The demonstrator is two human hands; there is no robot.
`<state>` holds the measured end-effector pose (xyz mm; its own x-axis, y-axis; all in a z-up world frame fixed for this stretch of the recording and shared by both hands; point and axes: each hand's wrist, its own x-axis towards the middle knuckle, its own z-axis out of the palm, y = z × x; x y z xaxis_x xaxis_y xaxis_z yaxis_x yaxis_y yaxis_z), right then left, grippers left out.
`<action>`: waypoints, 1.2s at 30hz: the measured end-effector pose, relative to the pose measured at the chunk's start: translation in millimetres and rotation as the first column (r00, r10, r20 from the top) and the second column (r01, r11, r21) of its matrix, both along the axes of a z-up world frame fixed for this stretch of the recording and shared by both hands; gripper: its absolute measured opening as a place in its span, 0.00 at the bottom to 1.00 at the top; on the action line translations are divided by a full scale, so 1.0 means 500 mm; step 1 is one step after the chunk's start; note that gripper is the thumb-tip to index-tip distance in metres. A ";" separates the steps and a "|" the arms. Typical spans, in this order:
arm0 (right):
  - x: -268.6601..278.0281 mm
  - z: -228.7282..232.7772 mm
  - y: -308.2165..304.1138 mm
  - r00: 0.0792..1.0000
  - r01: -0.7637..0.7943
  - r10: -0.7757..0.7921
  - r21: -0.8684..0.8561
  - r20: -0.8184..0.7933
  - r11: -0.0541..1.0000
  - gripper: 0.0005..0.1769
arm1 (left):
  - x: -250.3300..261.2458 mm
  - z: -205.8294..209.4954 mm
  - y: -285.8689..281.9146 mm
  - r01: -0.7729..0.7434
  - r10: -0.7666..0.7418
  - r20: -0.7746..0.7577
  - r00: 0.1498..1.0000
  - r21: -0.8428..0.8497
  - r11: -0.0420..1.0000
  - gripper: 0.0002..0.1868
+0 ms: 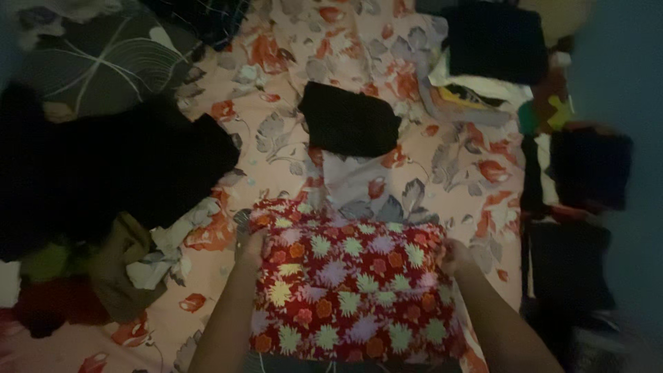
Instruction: The person folds a red floral garment, a green shirt, and a black shirt on a bed with a floral sheet. The person smooths each item, folds it into a compact rectangle, and places it on a growing stack of folded clothes.
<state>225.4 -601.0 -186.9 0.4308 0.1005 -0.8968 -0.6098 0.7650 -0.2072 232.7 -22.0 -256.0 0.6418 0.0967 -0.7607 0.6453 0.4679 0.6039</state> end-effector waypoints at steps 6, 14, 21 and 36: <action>-0.020 0.003 -0.001 0.998 -0.039 0.047 -0.154 0.048 0.987 0.23 | 0.008 0.070 0.016 -0.160 0.154 -0.063 0.986 -0.090 0.983 0.17; -0.093 0.086 -0.072 0.999 -0.018 0.028 -0.370 0.021 0.929 0.32 | -0.106 0.134 0.030 -0.292 0.310 0.161 0.937 -0.126 0.948 0.20; -0.271 0.112 -0.074 0.791 -0.544 0.609 -0.522 -0.058 0.657 0.22 | -0.354 0.106 0.103 0.304 -0.442 0.085 0.893 0.612 0.731 0.18; -0.317 0.083 0.028 0.794 -0.093 0.547 -0.835 0.266 0.542 0.34 | -0.349 0.104 0.002 0.024 -0.380 0.426 0.821 0.639 0.769 0.36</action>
